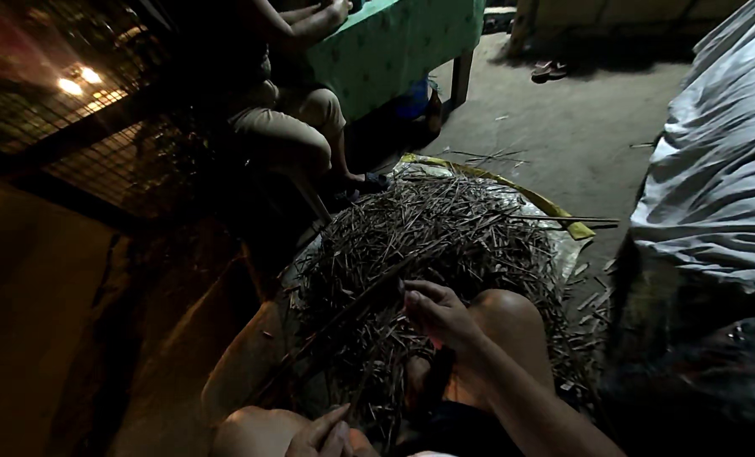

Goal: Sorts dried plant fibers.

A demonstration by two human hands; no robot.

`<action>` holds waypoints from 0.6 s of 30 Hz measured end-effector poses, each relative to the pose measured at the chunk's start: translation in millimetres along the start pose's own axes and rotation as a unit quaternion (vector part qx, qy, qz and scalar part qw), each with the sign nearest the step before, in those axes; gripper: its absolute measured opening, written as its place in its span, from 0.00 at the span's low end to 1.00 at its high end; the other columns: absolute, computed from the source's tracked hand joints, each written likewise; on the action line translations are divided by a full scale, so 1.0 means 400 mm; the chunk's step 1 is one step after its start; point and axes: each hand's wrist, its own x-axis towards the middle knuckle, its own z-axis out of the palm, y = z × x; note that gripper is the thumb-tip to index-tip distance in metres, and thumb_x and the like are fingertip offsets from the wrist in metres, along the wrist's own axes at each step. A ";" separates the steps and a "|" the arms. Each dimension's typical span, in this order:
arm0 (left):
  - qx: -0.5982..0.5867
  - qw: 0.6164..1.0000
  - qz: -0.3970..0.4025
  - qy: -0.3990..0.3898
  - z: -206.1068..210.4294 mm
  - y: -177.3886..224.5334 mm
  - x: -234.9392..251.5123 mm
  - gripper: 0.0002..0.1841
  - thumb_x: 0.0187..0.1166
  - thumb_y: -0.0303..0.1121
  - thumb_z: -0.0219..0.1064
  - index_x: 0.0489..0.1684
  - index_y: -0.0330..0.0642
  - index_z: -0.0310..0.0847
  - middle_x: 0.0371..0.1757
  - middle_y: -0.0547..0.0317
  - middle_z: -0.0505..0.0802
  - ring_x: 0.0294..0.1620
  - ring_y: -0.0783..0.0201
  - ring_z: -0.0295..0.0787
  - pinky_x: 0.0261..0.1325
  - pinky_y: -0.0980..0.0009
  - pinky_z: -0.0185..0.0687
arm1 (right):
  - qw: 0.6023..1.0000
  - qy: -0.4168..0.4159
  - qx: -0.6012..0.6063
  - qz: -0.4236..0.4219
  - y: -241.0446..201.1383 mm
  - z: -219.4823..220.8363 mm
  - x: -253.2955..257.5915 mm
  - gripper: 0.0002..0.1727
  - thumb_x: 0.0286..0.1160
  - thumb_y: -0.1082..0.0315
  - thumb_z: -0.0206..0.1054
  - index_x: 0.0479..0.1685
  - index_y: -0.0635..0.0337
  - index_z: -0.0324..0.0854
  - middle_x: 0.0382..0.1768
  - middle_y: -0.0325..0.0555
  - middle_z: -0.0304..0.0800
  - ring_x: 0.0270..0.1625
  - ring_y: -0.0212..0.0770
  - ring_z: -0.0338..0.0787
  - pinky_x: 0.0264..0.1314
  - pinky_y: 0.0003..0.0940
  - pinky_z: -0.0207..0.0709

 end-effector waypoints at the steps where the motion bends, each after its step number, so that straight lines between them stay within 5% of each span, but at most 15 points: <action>1: 0.033 0.999 0.004 0.028 0.006 0.009 0.001 0.17 0.88 0.30 0.59 0.69 0.35 0.83 0.31 0.63 0.92 0.19 0.74 0.80 0.23 0.77 0.79 | 0.999 -0.022 -0.022 0.017 -0.002 0.004 -0.006 0.19 0.88 0.65 0.59 0.69 0.65 0.80 0.34 0.43 0.89 0.26 0.33 0.84 0.28 0.29 0.82; 8: 0.168 0.972 0.121 0.112 0.015 0.019 0.017 0.16 0.83 0.29 0.64 0.66 0.38 0.87 0.42 0.62 0.96 0.29 0.77 0.88 0.36 0.78 0.87 | 0.964 -0.218 -0.124 0.092 0.025 0.061 -0.047 0.18 0.88 0.59 0.61 0.67 0.60 0.84 0.35 0.41 0.90 0.27 0.30 0.85 0.30 0.27 0.82; 18: 0.221 0.951 0.169 0.136 0.020 0.010 0.013 0.16 0.82 0.30 0.65 0.64 0.35 0.88 0.47 0.57 0.97 0.37 0.76 0.92 0.46 0.78 0.89 | 0.979 -0.152 -0.130 0.039 0.020 0.042 -0.038 0.18 0.89 0.61 0.60 0.66 0.60 0.84 0.37 0.41 0.91 0.29 0.30 0.86 0.31 0.27 0.83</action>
